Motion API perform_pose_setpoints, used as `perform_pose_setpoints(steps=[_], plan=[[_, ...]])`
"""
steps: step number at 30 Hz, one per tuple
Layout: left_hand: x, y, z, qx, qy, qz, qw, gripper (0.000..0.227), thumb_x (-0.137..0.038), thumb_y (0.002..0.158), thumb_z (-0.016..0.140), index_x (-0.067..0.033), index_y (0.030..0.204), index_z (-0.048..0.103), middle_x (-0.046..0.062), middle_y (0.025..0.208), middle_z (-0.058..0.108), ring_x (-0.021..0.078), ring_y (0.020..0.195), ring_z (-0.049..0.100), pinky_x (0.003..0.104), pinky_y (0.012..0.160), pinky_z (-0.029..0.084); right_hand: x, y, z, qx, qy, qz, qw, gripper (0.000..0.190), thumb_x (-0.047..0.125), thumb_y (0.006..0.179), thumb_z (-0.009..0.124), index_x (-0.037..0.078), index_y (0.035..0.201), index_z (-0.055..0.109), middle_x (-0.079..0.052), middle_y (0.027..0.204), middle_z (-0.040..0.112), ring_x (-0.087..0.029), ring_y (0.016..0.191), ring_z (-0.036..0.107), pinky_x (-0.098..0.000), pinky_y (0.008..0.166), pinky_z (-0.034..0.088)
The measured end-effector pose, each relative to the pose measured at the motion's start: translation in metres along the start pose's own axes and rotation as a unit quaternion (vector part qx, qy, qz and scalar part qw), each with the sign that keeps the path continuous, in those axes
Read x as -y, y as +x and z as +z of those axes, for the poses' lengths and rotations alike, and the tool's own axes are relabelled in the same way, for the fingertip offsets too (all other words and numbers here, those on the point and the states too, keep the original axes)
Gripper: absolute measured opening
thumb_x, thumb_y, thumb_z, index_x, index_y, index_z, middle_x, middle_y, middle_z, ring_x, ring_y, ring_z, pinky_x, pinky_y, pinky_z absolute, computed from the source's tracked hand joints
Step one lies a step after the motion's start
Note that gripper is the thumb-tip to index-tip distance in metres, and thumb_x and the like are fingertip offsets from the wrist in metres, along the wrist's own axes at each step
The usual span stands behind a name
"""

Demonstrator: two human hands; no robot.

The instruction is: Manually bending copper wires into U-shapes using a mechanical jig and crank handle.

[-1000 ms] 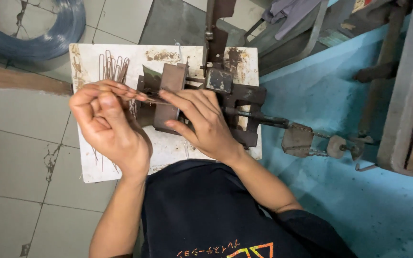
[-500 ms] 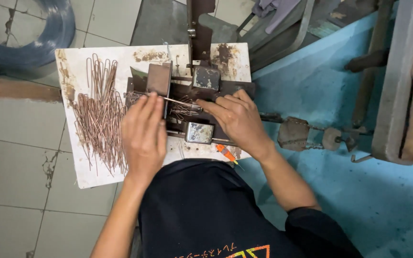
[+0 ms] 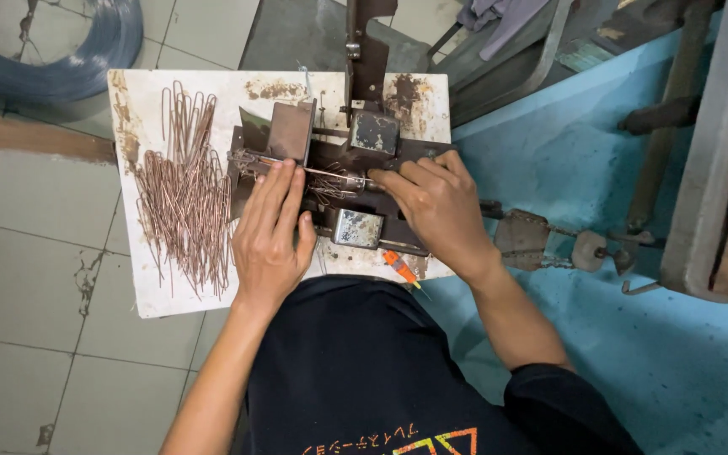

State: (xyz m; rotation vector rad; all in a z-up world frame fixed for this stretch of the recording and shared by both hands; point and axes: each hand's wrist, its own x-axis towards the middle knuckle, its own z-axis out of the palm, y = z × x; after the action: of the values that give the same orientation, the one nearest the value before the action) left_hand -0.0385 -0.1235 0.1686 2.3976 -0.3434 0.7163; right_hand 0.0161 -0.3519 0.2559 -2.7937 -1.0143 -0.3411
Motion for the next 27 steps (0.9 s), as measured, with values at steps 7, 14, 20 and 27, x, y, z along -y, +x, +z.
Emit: perform_pose_setpoints(steps=[7, 14, 20, 27], plan=[[0.000, 0.003, -0.004, 0.001, 0.054, -0.013, 0.998, 0.047, -0.031, 0.107, 0.040, -0.0050, 0.137, 0.067, 0.017, 0.139, 0.062, 0.0341, 0.135, 0.053, 0.047, 0.115, 0.042, 0.008, 0.003, 0.007, 0.006, 0.019, 0.004, 1.000, 0.020, 0.022, 0.107, 0.056, 0.024, 0.121, 0.069, 0.001, 0.073, 0.058, -0.020, 0.072, 0.065, -0.0331, 0.076, 0.047], [-0.010, 0.000, -0.002, 0.014, 0.051, -0.039, 0.998, 0.044, -0.023, 0.105, 0.044, -0.0094, 0.142, 0.062, 0.020, 0.139, 0.057, 0.0369, 0.136, 0.048, 0.052, 0.114, 0.042, -0.004, 0.003, 0.024, 0.002, 0.016, -0.068, 0.998, 0.027, 0.012, 0.107, 0.050, 0.023, 0.120, 0.071, -0.002, 0.075, 0.055, -0.023, 0.069, 0.062, -0.0327, 0.071, 0.047], [-0.016, 0.000, -0.001, 0.027, 0.105, -0.043, 0.993, 0.046, -0.021, 0.101, 0.048, -0.0172, 0.145, 0.062, 0.020, 0.142, 0.055, 0.0373, 0.138, 0.047, 0.053, 0.115, 0.039, 0.004, 0.005, 0.023, 0.009, 0.001, -0.069, 0.998, 0.026, 0.014, 0.105, 0.056, 0.021, 0.126, 0.069, -0.002, 0.076, 0.057, -0.022, 0.067, 0.061, -0.0330, 0.067, 0.048], [-0.032, 0.001, -0.004, 0.060, 0.149, -0.077, 0.984, 0.055, -0.019, 0.097, 0.049, -0.0194, 0.152, 0.053, 0.023, 0.147, 0.052, 0.0385, 0.141, 0.045, 0.055, 0.118, 0.033, 0.007, 0.006, 0.020, 0.026, 0.016, -0.069, 0.997, 0.039, 0.015, 0.101, 0.061, 0.022, 0.140, 0.064, -0.009, 0.111, 0.061, -0.032, 0.106, 0.062, -0.0436, 0.083, 0.051]])
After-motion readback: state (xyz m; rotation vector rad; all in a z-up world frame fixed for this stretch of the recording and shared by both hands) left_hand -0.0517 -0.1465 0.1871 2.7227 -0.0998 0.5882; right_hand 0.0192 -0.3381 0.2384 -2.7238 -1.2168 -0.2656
